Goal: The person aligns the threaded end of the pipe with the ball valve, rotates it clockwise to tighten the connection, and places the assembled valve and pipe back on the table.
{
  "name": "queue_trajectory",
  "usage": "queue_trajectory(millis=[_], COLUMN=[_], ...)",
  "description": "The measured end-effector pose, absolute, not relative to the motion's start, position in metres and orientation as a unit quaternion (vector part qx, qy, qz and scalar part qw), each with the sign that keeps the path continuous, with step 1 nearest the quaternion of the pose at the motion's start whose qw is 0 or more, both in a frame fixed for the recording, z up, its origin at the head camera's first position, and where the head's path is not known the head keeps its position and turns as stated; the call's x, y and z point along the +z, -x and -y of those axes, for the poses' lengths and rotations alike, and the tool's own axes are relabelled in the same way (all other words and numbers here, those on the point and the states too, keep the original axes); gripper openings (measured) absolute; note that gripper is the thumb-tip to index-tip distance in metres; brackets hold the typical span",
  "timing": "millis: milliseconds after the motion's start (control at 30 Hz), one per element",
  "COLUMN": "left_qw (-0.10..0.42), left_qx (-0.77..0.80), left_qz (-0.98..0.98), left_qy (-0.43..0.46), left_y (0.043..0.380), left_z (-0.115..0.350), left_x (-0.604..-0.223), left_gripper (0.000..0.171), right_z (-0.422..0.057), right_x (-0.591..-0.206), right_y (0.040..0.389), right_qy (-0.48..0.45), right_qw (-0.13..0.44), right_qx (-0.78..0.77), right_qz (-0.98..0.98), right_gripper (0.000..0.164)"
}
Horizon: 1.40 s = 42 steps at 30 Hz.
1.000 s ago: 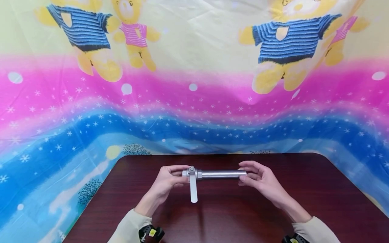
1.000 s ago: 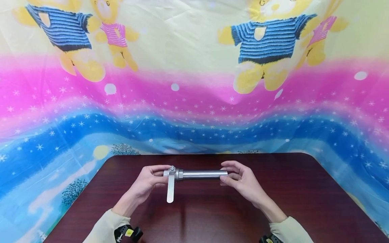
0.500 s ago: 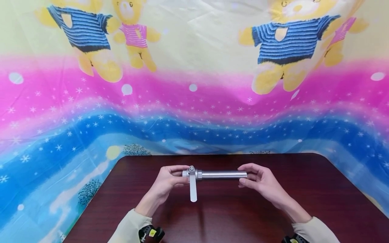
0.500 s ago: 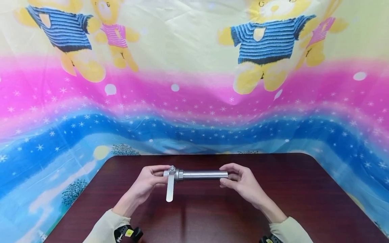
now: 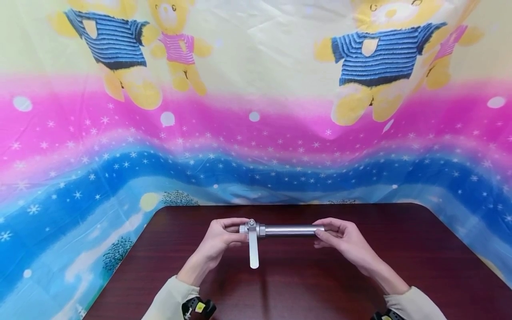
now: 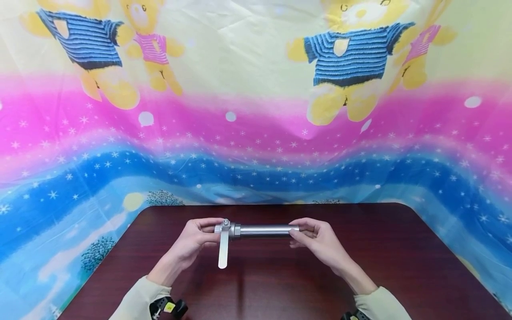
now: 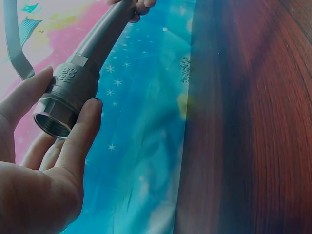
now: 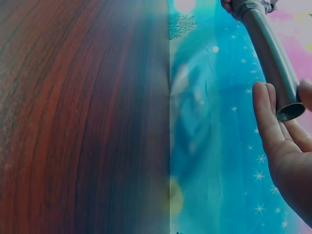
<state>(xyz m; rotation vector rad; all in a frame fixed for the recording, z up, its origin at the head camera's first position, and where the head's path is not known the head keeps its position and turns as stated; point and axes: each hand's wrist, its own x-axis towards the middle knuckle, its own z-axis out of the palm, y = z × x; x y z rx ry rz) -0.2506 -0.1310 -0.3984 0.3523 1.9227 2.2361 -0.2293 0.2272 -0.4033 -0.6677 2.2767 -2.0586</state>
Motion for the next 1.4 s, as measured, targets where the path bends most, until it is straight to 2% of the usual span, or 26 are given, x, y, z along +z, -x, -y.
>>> queue_trajectory(millis=[133, 267, 467, 767, 967, 1400], left_qw=[0.087, 0.089, 0.085, 0.085, 0.084, 0.092], left_qx=[0.749, 0.749, 0.747, 0.747, 0.746, 0.744], left_qz=[-0.646, -0.648, -0.649, -0.649, -0.650, -0.652], left_qy=[-0.114, -0.111, -0.114, -0.116, -0.120, -0.113], left_y=[0.2514, 0.2509, 0.2490, 0.2504, 0.2506, 0.2513], left_z=[0.1309, 0.1313, 0.1317, 0.1317, 0.1321, 0.1316], left_x=[-0.3996, -0.4011, -0.4013, -0.4010, -0.4034, -0.4023], left_gripper=[0.049, 0.050, 0.050, 0.050, 0.048, 0.050], right_z=[-0.2281, -0.2289, -0.2294, -0.2270, -0.2282, -0.2302], right_x=[-0.4040, -0.4046, -0.4075, -0.4080, -0.4086, -0.4078], right_y=[0.2294, 0.2297, 0.2303, 0.2313, 0.2305, 0.2324], right_qy=[0.215, 0.213, 0.233, 0.219, 0.239, 0.213], right_qw=[-0.004, -0.005, -0.007, 0.000, -0.004, 0.023], right_qx=[-0.657, -0.654, -0.659, -0.650, -0.654, -0.642], right_qz=[-0.723, -0.726, -0.716, -0.727, -0.718, -0.736], right_gripper=[0.045, 0.041, 0.046, 0.038, 0.043, 0.044])
